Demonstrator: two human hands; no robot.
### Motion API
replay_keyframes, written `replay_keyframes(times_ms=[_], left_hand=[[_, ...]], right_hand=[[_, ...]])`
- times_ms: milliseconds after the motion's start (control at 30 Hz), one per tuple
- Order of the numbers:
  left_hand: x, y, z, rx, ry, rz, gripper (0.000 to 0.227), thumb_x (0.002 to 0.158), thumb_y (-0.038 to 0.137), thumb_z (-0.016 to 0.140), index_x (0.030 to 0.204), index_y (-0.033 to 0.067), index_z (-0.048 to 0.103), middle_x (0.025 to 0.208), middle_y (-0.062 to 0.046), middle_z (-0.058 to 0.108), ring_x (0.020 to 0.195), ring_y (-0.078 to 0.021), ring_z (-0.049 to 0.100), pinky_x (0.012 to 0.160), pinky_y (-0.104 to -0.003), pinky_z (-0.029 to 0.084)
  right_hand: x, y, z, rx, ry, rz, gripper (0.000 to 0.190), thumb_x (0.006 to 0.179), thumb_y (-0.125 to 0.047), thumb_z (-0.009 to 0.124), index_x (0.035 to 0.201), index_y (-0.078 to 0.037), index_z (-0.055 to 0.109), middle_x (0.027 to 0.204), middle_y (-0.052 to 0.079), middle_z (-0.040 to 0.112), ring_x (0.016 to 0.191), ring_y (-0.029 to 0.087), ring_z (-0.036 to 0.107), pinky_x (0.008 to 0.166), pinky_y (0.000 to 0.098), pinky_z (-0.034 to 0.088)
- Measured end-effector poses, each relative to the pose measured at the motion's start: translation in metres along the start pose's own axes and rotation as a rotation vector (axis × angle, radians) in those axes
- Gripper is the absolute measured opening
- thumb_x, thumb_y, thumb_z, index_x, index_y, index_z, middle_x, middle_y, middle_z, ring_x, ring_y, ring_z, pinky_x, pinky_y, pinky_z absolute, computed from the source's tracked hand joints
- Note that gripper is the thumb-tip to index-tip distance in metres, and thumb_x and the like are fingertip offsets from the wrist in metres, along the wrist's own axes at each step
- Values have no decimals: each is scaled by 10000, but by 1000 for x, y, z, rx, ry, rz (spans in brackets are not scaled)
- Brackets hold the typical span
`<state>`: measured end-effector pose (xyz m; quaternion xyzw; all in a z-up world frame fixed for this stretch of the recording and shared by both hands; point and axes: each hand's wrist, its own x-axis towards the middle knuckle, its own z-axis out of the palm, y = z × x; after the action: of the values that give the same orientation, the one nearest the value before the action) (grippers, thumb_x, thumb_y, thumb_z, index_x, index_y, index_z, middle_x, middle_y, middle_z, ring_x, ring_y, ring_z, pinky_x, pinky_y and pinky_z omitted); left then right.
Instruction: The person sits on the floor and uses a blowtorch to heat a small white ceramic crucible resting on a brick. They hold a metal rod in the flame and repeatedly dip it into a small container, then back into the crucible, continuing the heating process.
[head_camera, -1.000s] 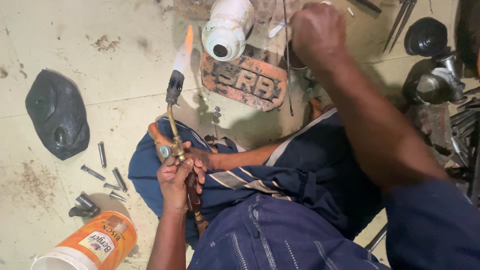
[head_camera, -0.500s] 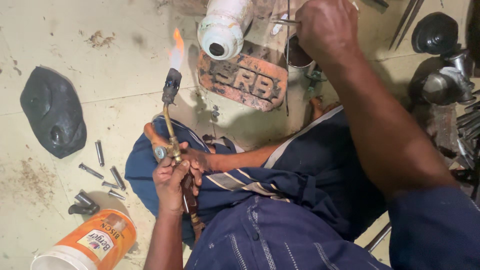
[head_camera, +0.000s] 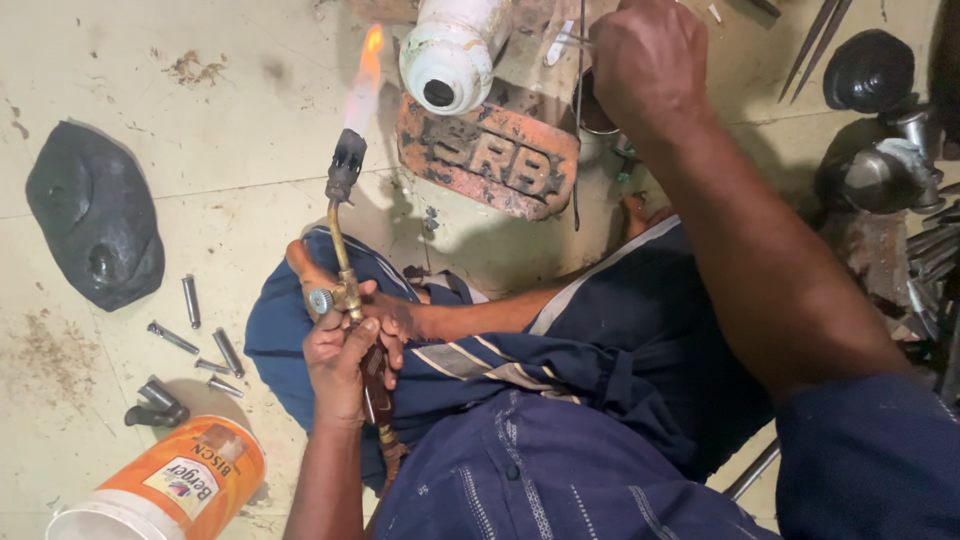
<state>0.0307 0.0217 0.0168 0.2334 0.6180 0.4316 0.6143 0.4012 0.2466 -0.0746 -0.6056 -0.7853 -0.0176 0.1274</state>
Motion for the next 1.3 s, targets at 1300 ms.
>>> replay_keyframes(times_ms=[1300], left_hand=[[6, -14, -4, 16, 167, -32, 471, 923, 41, 605, 1358, -124, 532, 852, -199, 677, 506, -232, 650, 336, -279, 491]], right_hand=[[5, 19, -100, 161, -504, 35, 121, 924, -188, 735, 986, -130, 820, 927, 73, 760, 737, 189, 724, 664, 368, 593]])
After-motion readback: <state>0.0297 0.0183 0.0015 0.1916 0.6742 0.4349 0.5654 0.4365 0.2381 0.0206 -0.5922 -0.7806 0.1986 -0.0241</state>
